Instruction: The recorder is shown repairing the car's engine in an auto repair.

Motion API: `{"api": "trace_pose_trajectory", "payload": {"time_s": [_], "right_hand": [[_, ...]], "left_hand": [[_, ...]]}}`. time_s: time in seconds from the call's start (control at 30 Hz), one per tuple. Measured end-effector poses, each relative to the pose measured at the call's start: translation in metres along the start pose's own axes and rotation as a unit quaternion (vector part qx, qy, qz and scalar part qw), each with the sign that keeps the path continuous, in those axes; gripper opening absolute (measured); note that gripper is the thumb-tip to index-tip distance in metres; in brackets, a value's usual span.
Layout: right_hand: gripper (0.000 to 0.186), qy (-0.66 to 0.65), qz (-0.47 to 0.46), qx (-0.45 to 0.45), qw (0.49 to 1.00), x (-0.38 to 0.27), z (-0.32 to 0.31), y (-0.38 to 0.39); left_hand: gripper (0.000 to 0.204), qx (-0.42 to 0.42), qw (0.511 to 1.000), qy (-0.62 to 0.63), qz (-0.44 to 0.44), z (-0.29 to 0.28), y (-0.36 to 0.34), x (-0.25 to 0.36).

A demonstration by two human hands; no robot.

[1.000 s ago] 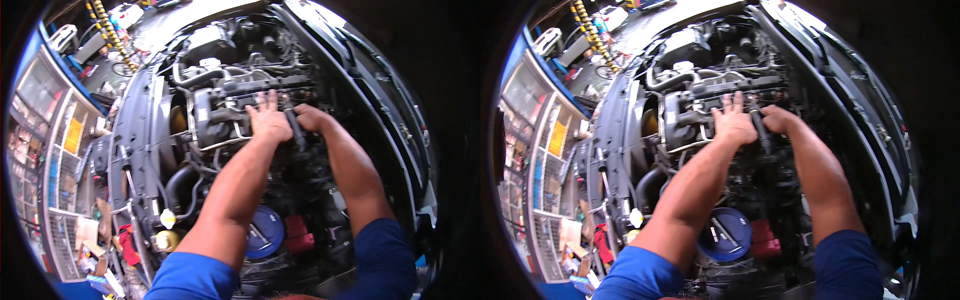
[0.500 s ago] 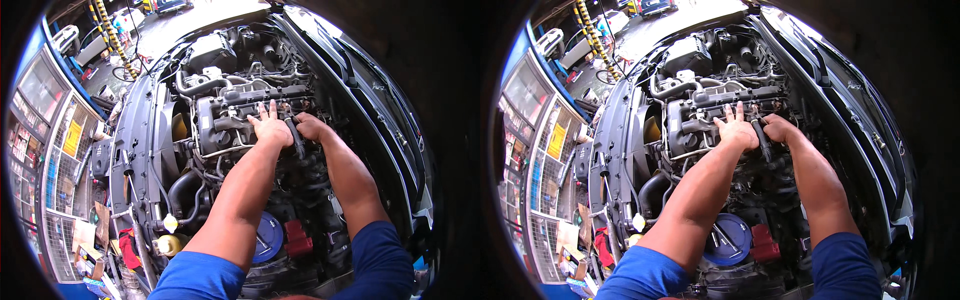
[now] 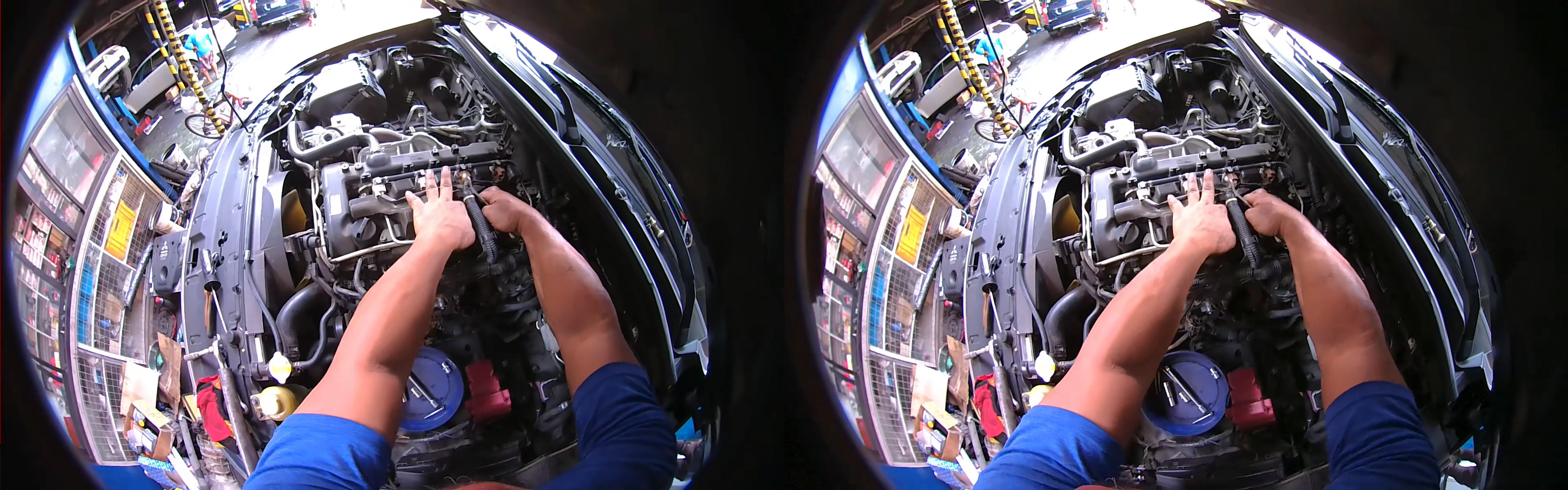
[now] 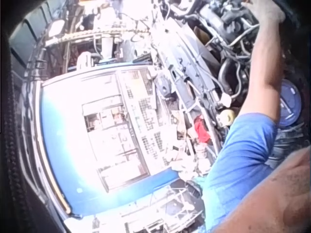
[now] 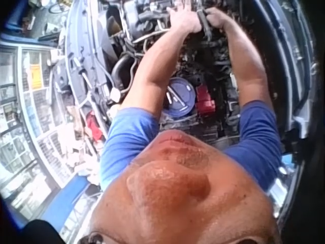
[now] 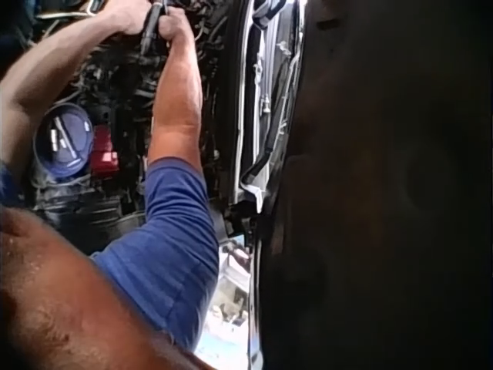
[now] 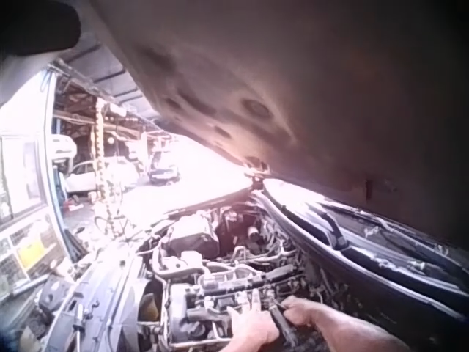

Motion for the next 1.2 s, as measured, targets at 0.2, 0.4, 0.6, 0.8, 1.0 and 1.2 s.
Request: {"api": "trace_pose_trajectory", "payload": {"time_s": [0.2, 0.4, 0.6, 0.8, 1.0, 1.2], "right_hand": [[0.028, 0.009, 0.009, -0.027, 1.0, -0.012, -0.004, 0.003], [0.031, -0.016, 0.033, -0.017, 0.999, 0.001, -0.007, 0.005], [0.026, -0.087, 0.052, -0.05, 0.994, -0.005, -0.003, 0.004], [0.025, -0.063, 0.045, -0.034, 0.996, 0.006, -0.002, 0.0], [0.027, -0.033, 0.043, -0.052, 0.997, 0.0, -0.003, -0.001], [0.025, 0.04, -0.007, 0.032, 0.999, 0.013, 0.005, -0.001]], "left_hand": [[0.052, -0.045, 0.998, -0.009, -0.032, -0.013, 0.001, 0.003], [0.052, 0.002, 1.0, -0.008, 0.013, 0.0, 0.002, 0.005], [0.054, -0.051, 0.998, -0.015, -0.039, -0.01, -0.002, 0.006], [0.052, 0.007, 1.0, -0.005, 0.025, 0.002, 0.0, 0.004], [0.048, -0.024, 0.999, 0.012, -0.023, -0.009, 0.002, 0.005], [0.052, 0.013, 1.0, -0.009, 0.019, 0.001, 0.001, 0.001]]}}
Point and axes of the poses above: each hand's wrist, its own y-axis away from the middle knuckle, its own z-axis out of the palm, x = y × z, the point moved 1 cm from there along -y, towards the middle knuckle
